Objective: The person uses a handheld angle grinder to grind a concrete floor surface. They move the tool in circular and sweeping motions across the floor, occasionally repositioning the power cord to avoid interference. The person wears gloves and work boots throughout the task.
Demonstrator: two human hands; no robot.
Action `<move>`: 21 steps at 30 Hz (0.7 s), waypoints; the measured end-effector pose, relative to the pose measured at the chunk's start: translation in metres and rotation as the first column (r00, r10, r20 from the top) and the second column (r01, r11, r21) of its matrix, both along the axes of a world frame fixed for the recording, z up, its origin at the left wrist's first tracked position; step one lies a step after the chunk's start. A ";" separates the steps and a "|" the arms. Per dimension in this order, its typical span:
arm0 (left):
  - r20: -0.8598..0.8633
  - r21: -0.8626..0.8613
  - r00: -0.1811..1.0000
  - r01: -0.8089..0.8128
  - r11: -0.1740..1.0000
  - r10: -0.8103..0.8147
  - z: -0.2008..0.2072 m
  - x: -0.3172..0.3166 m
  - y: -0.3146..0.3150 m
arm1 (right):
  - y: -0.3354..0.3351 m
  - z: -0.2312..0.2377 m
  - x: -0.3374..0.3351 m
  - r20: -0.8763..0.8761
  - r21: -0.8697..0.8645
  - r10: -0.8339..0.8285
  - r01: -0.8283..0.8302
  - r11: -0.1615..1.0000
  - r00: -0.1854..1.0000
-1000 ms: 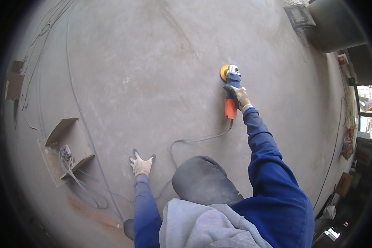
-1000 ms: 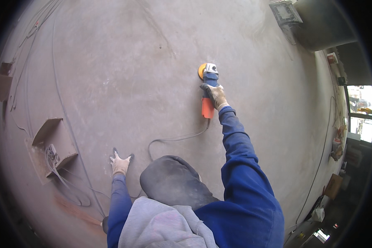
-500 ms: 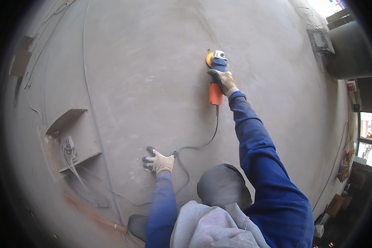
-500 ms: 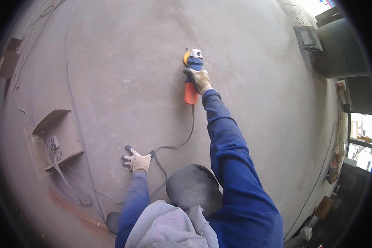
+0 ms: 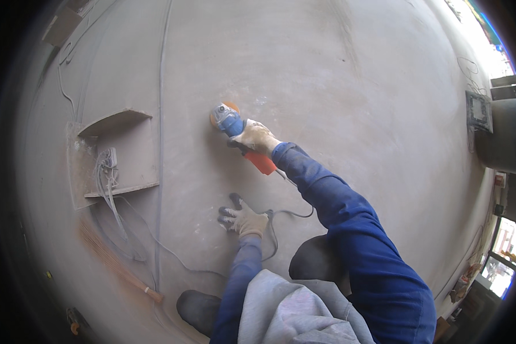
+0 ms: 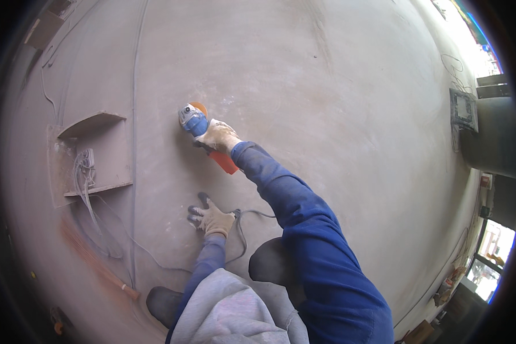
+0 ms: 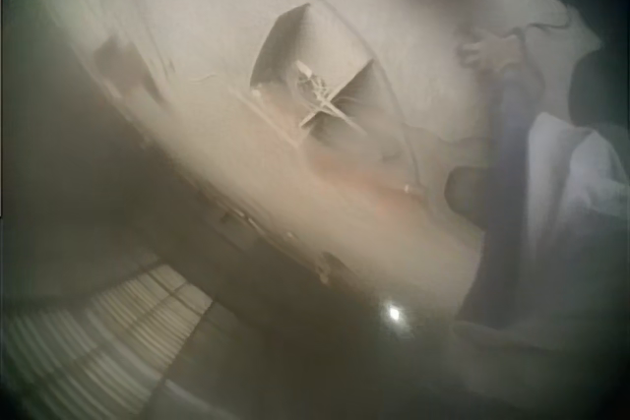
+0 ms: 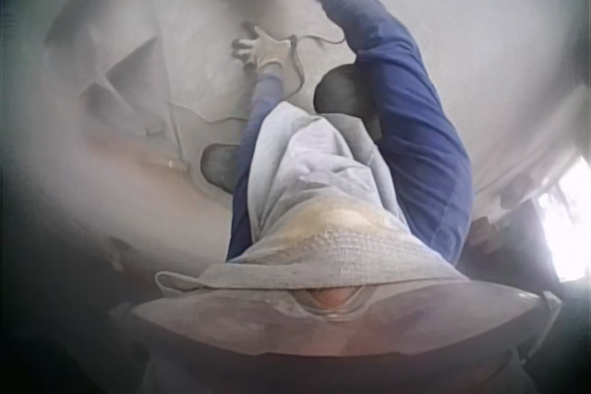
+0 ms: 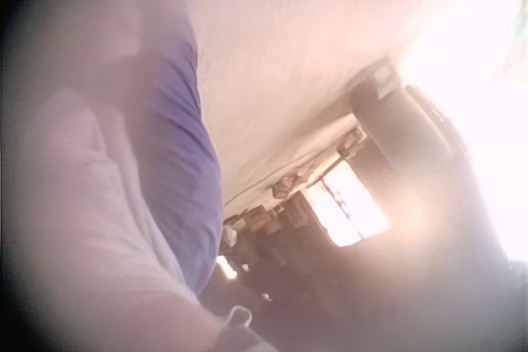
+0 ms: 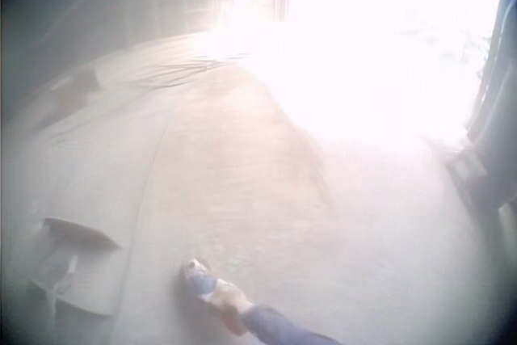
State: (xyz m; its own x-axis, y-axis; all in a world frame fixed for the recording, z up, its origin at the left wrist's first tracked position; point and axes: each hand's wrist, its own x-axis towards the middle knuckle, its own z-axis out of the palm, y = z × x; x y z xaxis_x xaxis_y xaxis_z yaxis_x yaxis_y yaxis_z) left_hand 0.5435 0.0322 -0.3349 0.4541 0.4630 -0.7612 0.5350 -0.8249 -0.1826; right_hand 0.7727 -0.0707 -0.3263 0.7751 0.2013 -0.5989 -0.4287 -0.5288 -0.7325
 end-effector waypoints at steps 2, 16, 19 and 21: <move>0.018 -0.013 1.000 -0.006 1.000 0.006 -0.002 0.000 -0.002 | -0.008 -0.003 0.006 0.001 0.105 0.013 -0.013 0.994 1.000; 0.039 -0.041 0.998 -0.052 0.998 0.054 0.011 0.003 -0.004 | -0.007 -0.003 0.080 0.041 0.032 -0.015 0.013 0.999 0.999; 0.039 -0.062 0.999 -0.021 0.998 0.024 0.014 0.005 -0.009 | -0.001 -0.021 0.106 0.011 0.115 -0.139 0.137 0.984 0.990; 0.020 -0.096 0.999 -0.048 0.994 0.050 0.015 0.006 -0.002 | 0.007 -0.015 0.124 -0.033 0.202 -0.317 0.317 0.927 0.948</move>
